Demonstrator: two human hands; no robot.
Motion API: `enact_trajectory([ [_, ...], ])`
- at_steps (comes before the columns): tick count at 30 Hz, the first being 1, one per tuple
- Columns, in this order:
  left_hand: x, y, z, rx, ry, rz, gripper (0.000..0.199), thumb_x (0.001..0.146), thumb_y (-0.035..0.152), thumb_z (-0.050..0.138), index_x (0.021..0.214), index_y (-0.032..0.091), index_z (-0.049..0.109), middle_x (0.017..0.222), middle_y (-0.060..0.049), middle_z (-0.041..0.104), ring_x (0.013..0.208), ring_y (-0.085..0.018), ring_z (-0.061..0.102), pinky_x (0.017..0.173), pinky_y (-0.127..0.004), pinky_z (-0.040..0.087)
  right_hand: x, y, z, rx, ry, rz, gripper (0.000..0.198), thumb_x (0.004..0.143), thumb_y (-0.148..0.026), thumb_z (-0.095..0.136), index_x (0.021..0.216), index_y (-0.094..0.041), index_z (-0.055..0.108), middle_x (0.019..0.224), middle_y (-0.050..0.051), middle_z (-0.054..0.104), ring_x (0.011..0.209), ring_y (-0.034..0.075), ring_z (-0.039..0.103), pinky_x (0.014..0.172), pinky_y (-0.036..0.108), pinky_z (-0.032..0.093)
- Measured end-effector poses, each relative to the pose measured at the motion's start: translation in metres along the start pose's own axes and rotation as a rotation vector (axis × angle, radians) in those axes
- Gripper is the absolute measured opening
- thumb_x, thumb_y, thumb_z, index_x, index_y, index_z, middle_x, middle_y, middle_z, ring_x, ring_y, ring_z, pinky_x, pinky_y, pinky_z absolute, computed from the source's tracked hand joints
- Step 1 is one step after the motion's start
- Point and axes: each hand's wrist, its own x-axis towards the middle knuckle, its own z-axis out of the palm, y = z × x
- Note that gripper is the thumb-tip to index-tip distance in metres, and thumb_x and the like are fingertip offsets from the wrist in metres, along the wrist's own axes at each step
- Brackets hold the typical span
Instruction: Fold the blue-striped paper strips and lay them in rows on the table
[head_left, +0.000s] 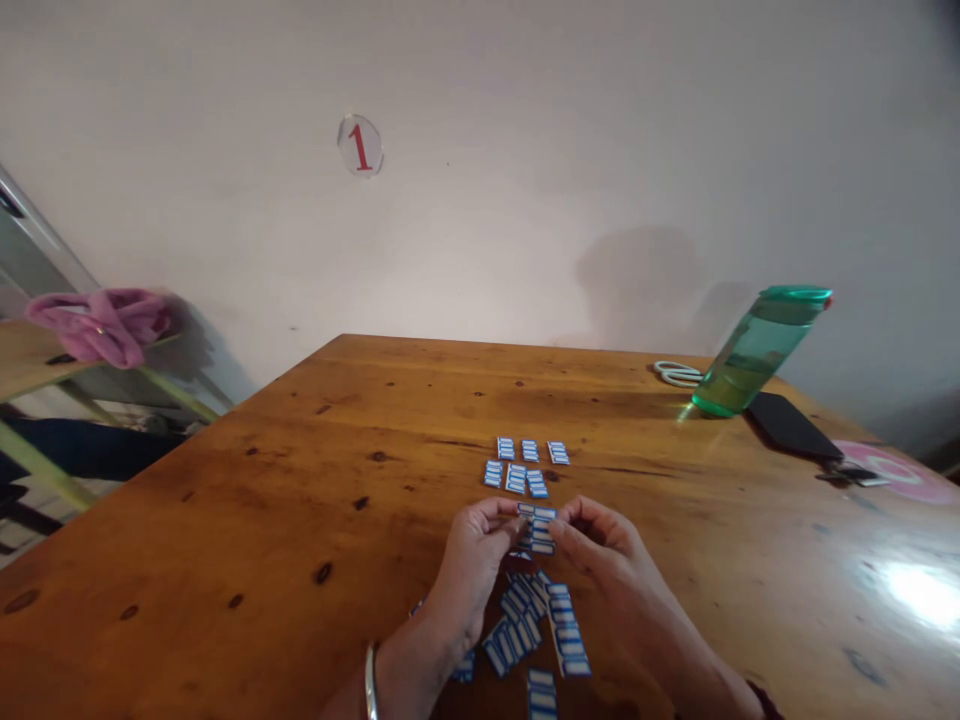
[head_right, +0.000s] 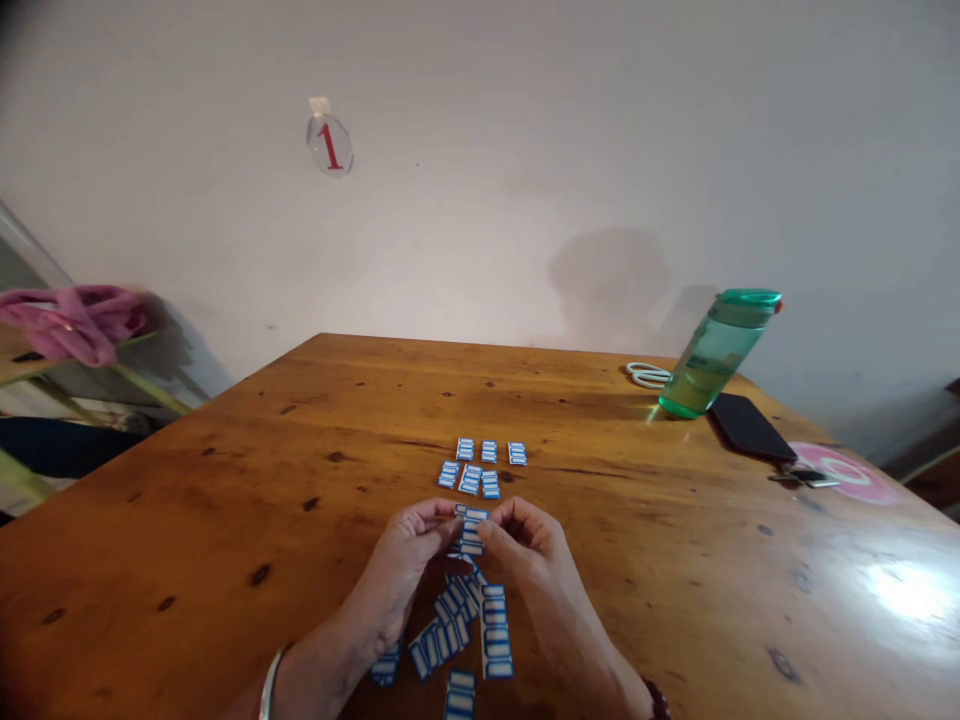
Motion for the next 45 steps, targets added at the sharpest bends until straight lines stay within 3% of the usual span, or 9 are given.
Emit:
enact_trajectory([
  [7,-0.006,0.005,0.004,-0.074,-0.093,-0.029,0.015,0.061,0.022,0.067,0.073,0.013,0.065,0.067,-0.004,0.066,0.059,-0.013,0.057,0.058,-0.026,0.048,0.008,0.011,-0.003,-0.078,0.081,0.006,0.03,0.062,-0.043,0.068,0.06,-0.017,0.052,0.055,-0.004,0.05,0.053,0.011,0.042,0.049,0.023,0.033],
  [14,-0.005,0.004,0.002,-0.038,-0.082,-0.036,0.018,0.059,0.023,0.07,0.073,0.012,0.068,0.067,-0.005,0.067,0.061,-0.014,0.059,0.056,-0.025,0.047,0.007,0.01,-0.004,-0.117,0.114,-0.035,0.029,0.062,-0.041,0.068,0.061,-0.016,0.054,0.056,-0.003,0.051,0.054,0.011,0.043,0.05,0.023,0.034],
  [23,-0.006,0.004,0.002,-0.029,-0.103,-0.04,0.018,0.062,0.024,0.07,0.074,0.011,0.069,0.067,-0.006,0.067,0.057,-0.013,0.058,0.058,-0.025,0.047,0.007,0.008,-0.006,-0.049,0.084,0.006,0.028,0.063,-0.04,0.07,0.061,-0.017,0.052,0.055,-0.002,0.052,0.052,0.012,0.045,0.048,0.024,0.036],
  [45,-0.007,0.004,0.002,-0.05,-0.182,-0.014,0.018,0.065,0.025,0.07,0.078,0.013,0.071,0.072,-0.006,0.069,0.064,-0.014,0.06,0.066,-0.025,0.046,0.001,0.011,0.002,-0.191,0.09,-0.023,0.027,0.071,-0.041,0.063,0.063,-0.018,0.051,0.054,-0.004,0.049,0.049,0.01,0.042,0.043,0.021,0.035],
])
